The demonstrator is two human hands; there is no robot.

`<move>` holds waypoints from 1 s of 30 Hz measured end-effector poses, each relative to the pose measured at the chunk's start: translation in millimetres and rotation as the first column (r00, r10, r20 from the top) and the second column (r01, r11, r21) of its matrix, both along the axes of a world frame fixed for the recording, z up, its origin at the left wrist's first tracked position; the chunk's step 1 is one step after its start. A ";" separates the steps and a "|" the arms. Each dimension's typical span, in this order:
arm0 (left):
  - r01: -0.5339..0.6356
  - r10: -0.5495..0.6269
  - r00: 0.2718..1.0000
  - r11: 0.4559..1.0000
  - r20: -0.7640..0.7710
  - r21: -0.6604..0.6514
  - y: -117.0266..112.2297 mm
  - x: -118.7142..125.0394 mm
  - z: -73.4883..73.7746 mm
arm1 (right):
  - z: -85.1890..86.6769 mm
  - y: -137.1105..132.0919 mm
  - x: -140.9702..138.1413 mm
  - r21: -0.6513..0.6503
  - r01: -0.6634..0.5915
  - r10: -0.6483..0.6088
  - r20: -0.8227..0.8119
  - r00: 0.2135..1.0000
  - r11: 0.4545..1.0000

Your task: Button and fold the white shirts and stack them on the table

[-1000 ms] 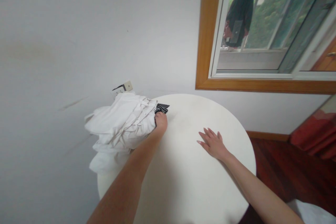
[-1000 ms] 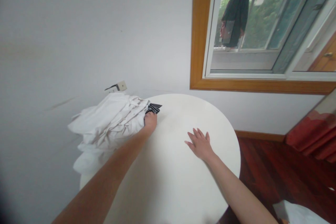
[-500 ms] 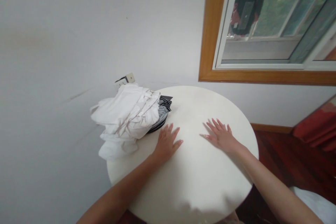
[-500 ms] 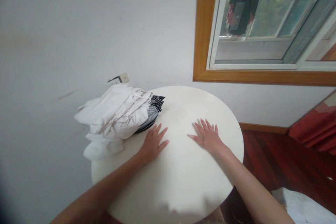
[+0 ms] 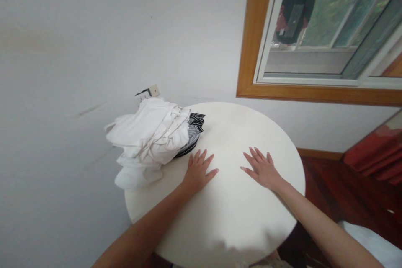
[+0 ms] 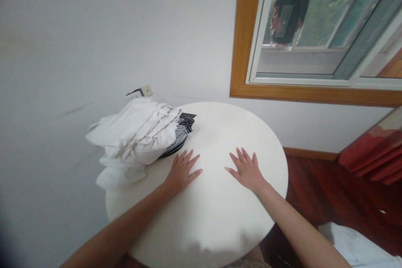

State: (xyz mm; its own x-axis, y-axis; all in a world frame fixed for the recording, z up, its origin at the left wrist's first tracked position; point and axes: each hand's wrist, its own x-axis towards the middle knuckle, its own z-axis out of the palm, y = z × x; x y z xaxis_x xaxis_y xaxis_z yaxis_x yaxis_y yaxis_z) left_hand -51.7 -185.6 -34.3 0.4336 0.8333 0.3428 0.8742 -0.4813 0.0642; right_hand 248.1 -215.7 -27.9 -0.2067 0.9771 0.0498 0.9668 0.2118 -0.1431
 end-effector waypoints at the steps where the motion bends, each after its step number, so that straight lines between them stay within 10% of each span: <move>1: -0.001 0.001 1.000 1.000 0.000 -0.008 0.1 0.1 0.0 | -0.4 0.0 0.0 0.001 0.001 -0.001 0.002 1.000 1.000; 30: 0.004 -0.004 1.000 1.000 -0.007 -0.018 1.2 -2.0 -2.1 | -1.9 0.2 -1.9 0.008 0.009 -0.009 -0.001 1.000 1.000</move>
State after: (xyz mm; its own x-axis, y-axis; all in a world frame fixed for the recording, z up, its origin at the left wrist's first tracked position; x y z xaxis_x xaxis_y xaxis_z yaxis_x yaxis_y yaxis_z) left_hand -53.7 -184.4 -36.5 0.4394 0.8377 0.3245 0.8726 -0.4838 0.0673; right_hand 246.2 -215.5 -29.7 -0.1984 0.9784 0.0576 0.9685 0.2047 -0.1419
